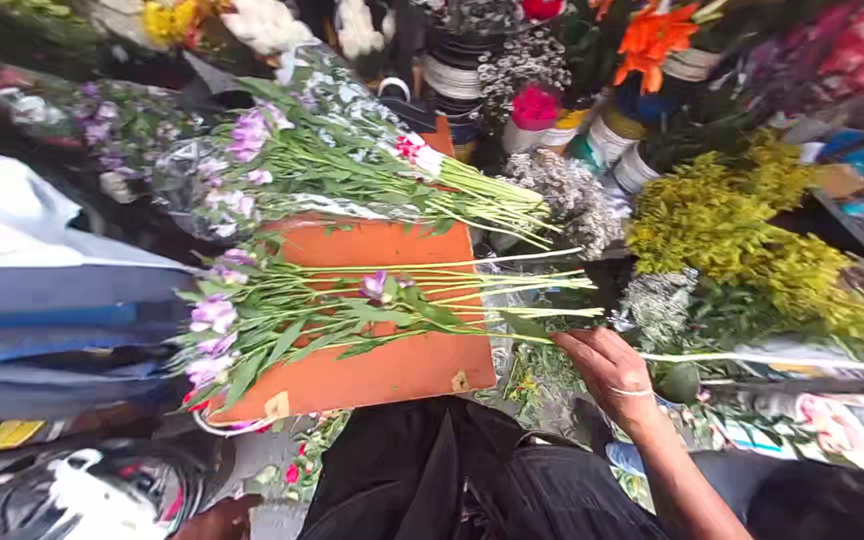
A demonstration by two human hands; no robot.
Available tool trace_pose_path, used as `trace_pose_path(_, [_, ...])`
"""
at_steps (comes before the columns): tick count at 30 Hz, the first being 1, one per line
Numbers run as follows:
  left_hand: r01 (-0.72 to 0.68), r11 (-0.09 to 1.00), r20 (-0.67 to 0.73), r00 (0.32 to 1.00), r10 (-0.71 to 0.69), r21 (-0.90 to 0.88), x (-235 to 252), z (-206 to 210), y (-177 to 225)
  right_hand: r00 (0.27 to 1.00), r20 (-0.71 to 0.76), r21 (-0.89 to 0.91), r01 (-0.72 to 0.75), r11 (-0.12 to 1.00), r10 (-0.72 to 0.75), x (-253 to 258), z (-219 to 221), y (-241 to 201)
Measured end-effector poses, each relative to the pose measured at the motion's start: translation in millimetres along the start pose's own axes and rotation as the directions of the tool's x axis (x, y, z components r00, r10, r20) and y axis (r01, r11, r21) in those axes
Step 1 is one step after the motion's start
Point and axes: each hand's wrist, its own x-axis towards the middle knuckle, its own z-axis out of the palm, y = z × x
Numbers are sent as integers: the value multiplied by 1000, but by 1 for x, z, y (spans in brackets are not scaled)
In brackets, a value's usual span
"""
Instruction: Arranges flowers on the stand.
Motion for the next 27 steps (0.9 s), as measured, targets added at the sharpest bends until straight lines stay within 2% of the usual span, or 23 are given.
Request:
trace_pose_path(2, [170, 985, -64, 984, -169, 15, -9, 22, -9, 1000, 1, 53, 2, 999, -2, 14, 1, 4])
trace_pose_path(4, [237, 970, -56, 969, -240, -47, -11, 31, -10, 1000, 19, 124, 19, 992, -21, 31, 1, 6])
trace_pose_path(7, [164, 968, -108, 977, -187, -188, -12, 38, -16, 996, 83, 304, 0, 953, -26, 58, 13, 4])
trace_pose_path(11, [111, 967, -146, 978, -147, -227, -4, 46, -31, 971, 236, 492, -78, 867, -47, 93, 47, -7])
trace_pose_path(17, [-65, 967, -361, 932, -29, -246, 17, 53, -61, 929, 328, 562, -49, 826, -169, 153, 111, -69])
trace_pose_path(21, [-120, 965, -422, 907, 10, -235, 34, 44, -82, 923, 327, 563, -20, 826, -202, 166, 167, -94])
trace_pose_path(24, [-182, 959, -527, 849, 43, -216, 46, 44, -97, 906, 372, 530, -31, 847, -200, 144, 211, -79])
trace_pose_path(25, [-202, 956, -583, 812, 42, -213, 50, 44, -101, 897, 392, 495, -21, 868, -202, 135, 220, -73])
trace_pose_path(27, [-227, 943, -720, 694, -19, -244, 58, 42, -100, 886, 418, 415, 9, 910, -200, 122, 229, -66])
